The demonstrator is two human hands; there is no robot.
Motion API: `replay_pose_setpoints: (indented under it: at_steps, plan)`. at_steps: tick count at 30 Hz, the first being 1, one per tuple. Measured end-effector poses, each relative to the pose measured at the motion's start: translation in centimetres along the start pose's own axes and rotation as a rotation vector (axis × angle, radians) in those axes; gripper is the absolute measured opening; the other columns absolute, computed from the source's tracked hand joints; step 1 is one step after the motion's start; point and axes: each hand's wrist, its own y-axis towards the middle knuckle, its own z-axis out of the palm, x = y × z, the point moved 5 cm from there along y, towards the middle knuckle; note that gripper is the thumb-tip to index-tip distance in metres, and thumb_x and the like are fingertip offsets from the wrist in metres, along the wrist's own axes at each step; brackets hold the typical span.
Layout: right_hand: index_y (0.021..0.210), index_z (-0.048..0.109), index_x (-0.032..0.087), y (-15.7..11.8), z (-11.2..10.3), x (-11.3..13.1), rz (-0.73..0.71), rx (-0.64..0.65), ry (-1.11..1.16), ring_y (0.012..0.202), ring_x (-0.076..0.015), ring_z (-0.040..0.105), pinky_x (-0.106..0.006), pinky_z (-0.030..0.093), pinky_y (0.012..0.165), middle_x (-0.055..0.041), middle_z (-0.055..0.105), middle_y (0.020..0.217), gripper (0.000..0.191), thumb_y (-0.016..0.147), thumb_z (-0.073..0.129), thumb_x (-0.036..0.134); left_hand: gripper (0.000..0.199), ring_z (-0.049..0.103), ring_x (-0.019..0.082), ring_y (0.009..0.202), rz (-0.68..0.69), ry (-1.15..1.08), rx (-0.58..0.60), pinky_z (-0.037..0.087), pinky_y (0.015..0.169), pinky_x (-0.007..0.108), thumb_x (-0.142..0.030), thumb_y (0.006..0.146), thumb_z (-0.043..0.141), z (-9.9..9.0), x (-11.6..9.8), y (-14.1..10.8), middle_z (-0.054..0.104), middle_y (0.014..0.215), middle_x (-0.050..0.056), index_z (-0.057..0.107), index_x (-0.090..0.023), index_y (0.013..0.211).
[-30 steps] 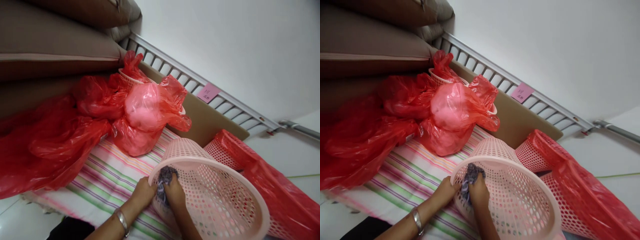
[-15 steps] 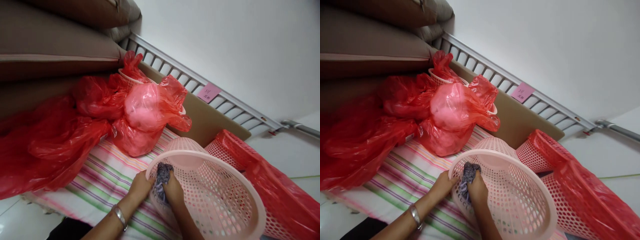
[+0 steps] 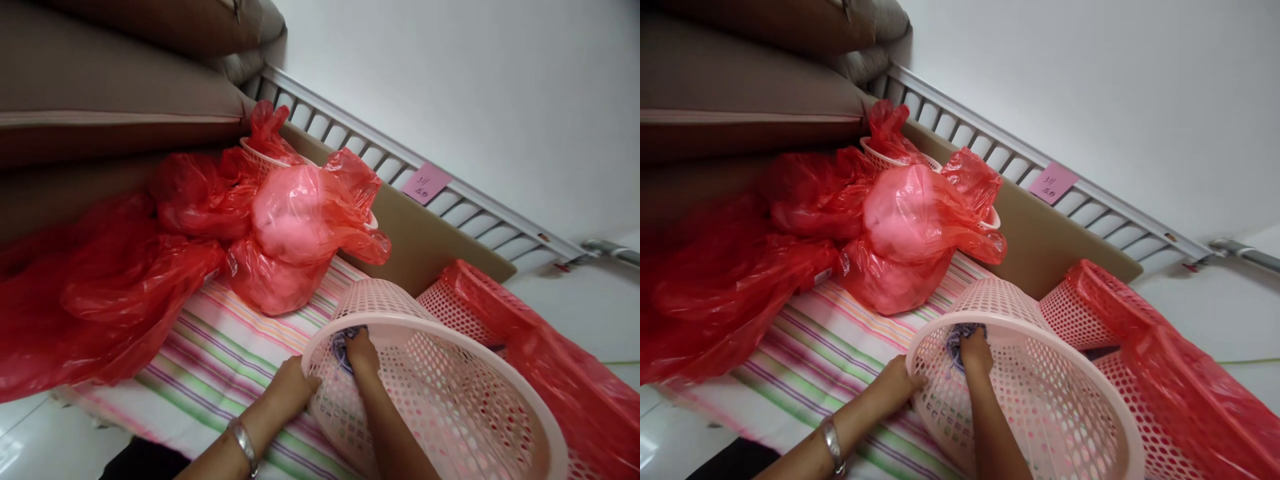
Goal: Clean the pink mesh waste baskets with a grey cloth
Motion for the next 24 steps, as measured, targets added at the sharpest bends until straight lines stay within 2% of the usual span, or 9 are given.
replay_pose_setpoints:
  at_steps: [5,11,17,24]
  plan:
    - [0.121,0.042,0.015,-0.6,0.2,-0.5,-0.042,-0.012,0.021,0.104,-0.0264,0.062,-0.035,0.045,0.085,-0.0155,0.062,0.114,0.038,0.089,0.043,0.035,0.031,0.068,0.026,0.082,-0.003,0.022,-0.002,0.050,0.073,0.031,-0.017,0.067,0.049,0.1,-0.3,-0.3,0.074,0.085,0.012,0.073,-0.009,0.086]
    - [0.122,0.043,0.014,-2.2,0.5,-0.9,-0.112,-0.004,0.057,0.106,-0.0241,0.061,-0.030,0.043,0.084,-0.0141,0.063,0.112,0.037,0.089,0.043,0.031,0.032,0.068,0.026,0.082,0.020,0.032,-0.031,0.050,0.075,0.031,-0.019,0.069,0.047,-0.3,-0.8,-0.7,0.074,0.084,0.012,0.073,-0.011,0.086]
    - [0.130,0.037,0.011,-5.8,0.8,-1.0,-0.182,0.036,0.066,0.103,-0.0250,0.062,-0.029,0.043,0.083,-0.0147,0.064,0.111,0.048,0.085,0.047,0.027,0.031,0.068,0.026,0.083,0.009,0.030,-0.045,0.050,0.074,0.030,-0.021,0.070,0.049,-0.4,-0.8,-0.6,0.075,0.086,0.010,0.073,-0.013,0.087]
    - [0.132,0.035,0.012,-9.7,0.9,-1.4,-0.257,0.107,0.081,0.107,-0.0233,0.060,-0.026,0.042,0.083,-0.0140,0.061,0.116,0.052,0.082,0.048,0.021,0.031,0.067,0.024,0.082,0.022,0.066,-0.051,0.049,0.074,0.029,-0.021,0.072,0.048,-0.5,-0.9,-0.5,0.075,0.086,0.010,0.073,-0.012,0.088]
